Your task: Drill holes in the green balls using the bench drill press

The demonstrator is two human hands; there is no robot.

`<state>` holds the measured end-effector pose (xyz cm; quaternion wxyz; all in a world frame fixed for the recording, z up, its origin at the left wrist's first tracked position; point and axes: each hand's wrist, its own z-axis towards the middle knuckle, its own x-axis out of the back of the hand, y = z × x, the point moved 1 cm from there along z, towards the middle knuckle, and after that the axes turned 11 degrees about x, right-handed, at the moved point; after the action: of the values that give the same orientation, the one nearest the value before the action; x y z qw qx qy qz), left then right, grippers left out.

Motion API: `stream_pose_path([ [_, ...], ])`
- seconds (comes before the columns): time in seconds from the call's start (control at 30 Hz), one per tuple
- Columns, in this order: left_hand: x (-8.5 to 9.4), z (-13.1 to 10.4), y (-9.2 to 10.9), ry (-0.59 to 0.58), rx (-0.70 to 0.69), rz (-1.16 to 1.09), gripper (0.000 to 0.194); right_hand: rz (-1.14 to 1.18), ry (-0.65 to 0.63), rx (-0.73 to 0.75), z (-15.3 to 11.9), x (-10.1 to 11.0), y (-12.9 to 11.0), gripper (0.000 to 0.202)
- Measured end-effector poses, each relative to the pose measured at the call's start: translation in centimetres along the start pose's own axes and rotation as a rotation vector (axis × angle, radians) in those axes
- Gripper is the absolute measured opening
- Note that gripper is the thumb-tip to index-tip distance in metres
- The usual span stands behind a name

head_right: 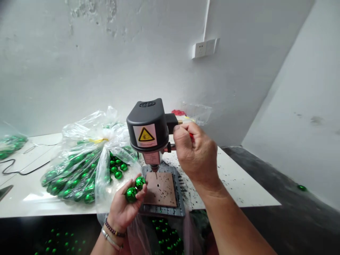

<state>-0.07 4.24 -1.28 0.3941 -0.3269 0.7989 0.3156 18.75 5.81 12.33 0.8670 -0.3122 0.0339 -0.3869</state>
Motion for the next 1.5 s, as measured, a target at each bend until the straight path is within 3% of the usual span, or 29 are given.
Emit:
stream_pose_path([
  [0.37,-0.7,-0.3,-0.7,-0.047,0.08,-0.087,0.015,0.055,0.021,0.021,-0.1,0.1,-0.3,0.028],
  [0.67,-0.7,0.0,-1.1,0.022,0.063,0.051,0.01,0.081,0.032,0.046,-0.3,0.1,-0.1,0.027],
  [0.73,-0.4,0.0,-1.0,0.087,-0.017,0.169,0.006,0.092,0.031,0.051,-0.4,0.0,0.0,0.027],
  [0.9,-0.1,0.6,-0.8,0.192,-0.234,0.715,0.033,0.124,0.045,0.079,-0.4,0.1,0.1,0.027],
  [1.03,-0.1,1.7,-0.3,0.372,-0.367,1.144,0.044,0.087,0.037,0.102,0.5,0.0,0.1,0.028],
  [1.3,-0.5,3.4,-0.1,0.424,-0.371,1.406,0.045,-0.083,-0.047,-0.017,5.0,-2.2,1.7,0.035],
  [1.5,-0.7,4.2,0.0,0.469,-0.441,1.6,0.04,-0.062,-0.043,-0.062,5.5,-2.8,2.1,0.034],
])
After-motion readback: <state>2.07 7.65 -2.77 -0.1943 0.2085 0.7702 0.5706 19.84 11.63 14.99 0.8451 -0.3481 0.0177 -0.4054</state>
